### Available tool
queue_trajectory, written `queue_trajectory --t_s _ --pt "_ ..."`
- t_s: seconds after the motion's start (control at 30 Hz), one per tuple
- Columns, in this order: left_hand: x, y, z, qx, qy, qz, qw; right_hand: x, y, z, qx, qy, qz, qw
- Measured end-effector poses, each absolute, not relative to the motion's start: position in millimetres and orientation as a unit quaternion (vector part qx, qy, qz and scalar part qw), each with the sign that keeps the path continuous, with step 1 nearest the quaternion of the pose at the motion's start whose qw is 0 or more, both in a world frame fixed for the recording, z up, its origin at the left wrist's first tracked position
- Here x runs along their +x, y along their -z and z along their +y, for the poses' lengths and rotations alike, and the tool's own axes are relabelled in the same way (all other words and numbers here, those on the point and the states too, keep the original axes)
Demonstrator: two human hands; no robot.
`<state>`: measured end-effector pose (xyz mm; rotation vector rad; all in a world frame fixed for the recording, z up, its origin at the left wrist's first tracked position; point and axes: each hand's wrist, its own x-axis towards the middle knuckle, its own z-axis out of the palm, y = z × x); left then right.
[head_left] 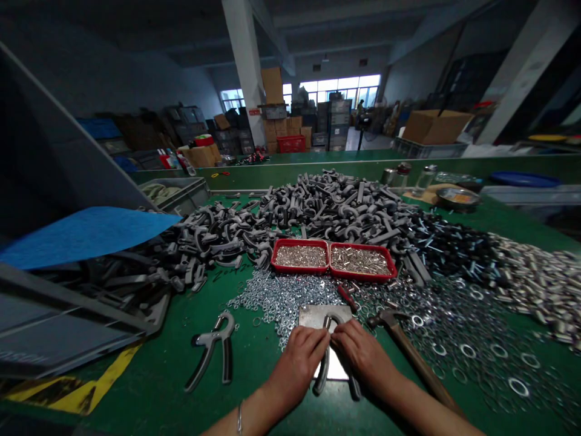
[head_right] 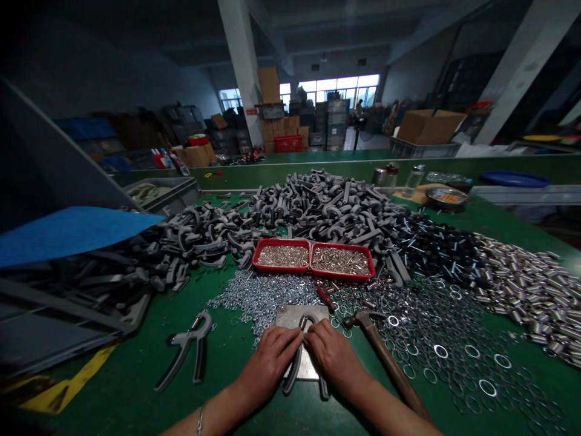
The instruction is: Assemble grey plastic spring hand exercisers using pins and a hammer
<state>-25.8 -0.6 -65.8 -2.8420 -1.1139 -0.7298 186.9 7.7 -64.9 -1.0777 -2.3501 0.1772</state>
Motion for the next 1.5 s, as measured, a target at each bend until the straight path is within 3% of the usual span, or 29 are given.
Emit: queue_trajectory --t_s 0.2,0.33,0.57,0.8,1.03,1.13,1.33,1.5 --pt "-21 60 -4 -0.912 0.183 -0.364 0.044 209 55 -16 -0.374 -0.049 -0.906 0.191" --pt "-18 59 -7 -0.918 0.175 -0.350 0.065 248 55 -43 -0.467 -0.097 -0.858 0.193" --pt "-19 62 -5 -0.909 0.189 -0.365 0.075 313 71 -78 -0.607 -0.050 -0.765 0.208" --pt "-12 46 11 -0.894 0.212 -0.393 -0.029 310 57 -83 -0.635 -0.048 -0.751 0.176" --pt "-2 26 30 -0.858 0.168 -0.468 -0.131 304 53 -81 -0.631 -0.063 -0.745 0.206" --pt "0 23 33 -0.879 0.136 -0.447 -0.099 306 55 -82 -0.632 -0.067 -0.744 0.207" --pt "8 23 32 -0.950 0.063 -0.291 0.095 313 55 -79 -0.630 -0.119 -0.739 0.206" --pt "4 28 38 -0.960 0.053 -0.266 0.065 319 44 -65 -0.639 -0.278 -0.662 0.275"
